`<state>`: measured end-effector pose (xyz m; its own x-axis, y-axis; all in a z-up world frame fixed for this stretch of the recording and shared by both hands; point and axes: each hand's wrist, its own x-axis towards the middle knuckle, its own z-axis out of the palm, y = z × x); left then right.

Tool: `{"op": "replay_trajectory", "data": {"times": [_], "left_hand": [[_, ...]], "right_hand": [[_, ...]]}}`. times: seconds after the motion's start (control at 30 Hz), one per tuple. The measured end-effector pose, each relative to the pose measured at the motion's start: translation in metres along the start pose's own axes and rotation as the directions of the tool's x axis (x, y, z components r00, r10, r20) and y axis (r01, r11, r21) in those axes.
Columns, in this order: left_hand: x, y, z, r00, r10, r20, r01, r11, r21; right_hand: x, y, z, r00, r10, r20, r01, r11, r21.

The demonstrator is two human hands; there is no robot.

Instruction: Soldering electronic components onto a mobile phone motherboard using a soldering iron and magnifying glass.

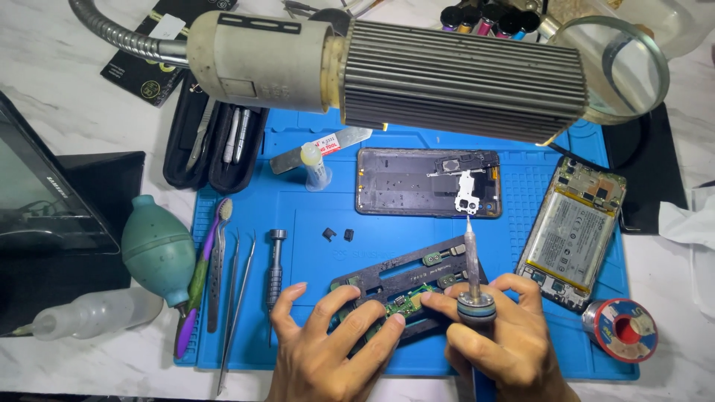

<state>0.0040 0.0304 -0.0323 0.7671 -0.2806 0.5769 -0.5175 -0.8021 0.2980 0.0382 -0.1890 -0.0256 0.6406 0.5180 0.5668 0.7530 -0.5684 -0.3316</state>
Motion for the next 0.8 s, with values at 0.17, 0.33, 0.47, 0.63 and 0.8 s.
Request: {"op": "replay_trajectory", "data": {"times": [0.17,0.33,0.47,0.63,0.8], "left_hand": [[0.000,-0.002,0.001,1.000,0.014,-0.008,-0.014,1.000,-0.009],[-0.001,-0.004,0.000,0.999,0.038,0.019,-0.037,0.999,-0.023],[-0.002,-0.004,0.000,0.999,0.051,0.009,-0.051,0.999,-0.009],[-0.005,-0.005,-0.001,0.998,0.068,0.017,-0.068,0.997,-0.019],[-0.003,-0.003,-0.003,0.997,0.071,0.010,-0.071,0.997,-0.013]], "right_hand": [[-0.004,0.003,0.001,1.000,-0.030,0.007,0.030,0.999,-0.017],[-0.009,0.000,-0.001,1.000,0.013,0.019,-0.013,1.000,-0.001],[-0.012,0.006,0.004,0.989,-0.074,-0.125,0.070,0.997,-0.032],[-0.047,0.012,-0.001,0.974,0.004,-0.227,-0.017,0.998,-0.059],[-0.058,-0.022,-0.002,0.874,0.337,-0.350,-0.237,0.925,0.298]]}}
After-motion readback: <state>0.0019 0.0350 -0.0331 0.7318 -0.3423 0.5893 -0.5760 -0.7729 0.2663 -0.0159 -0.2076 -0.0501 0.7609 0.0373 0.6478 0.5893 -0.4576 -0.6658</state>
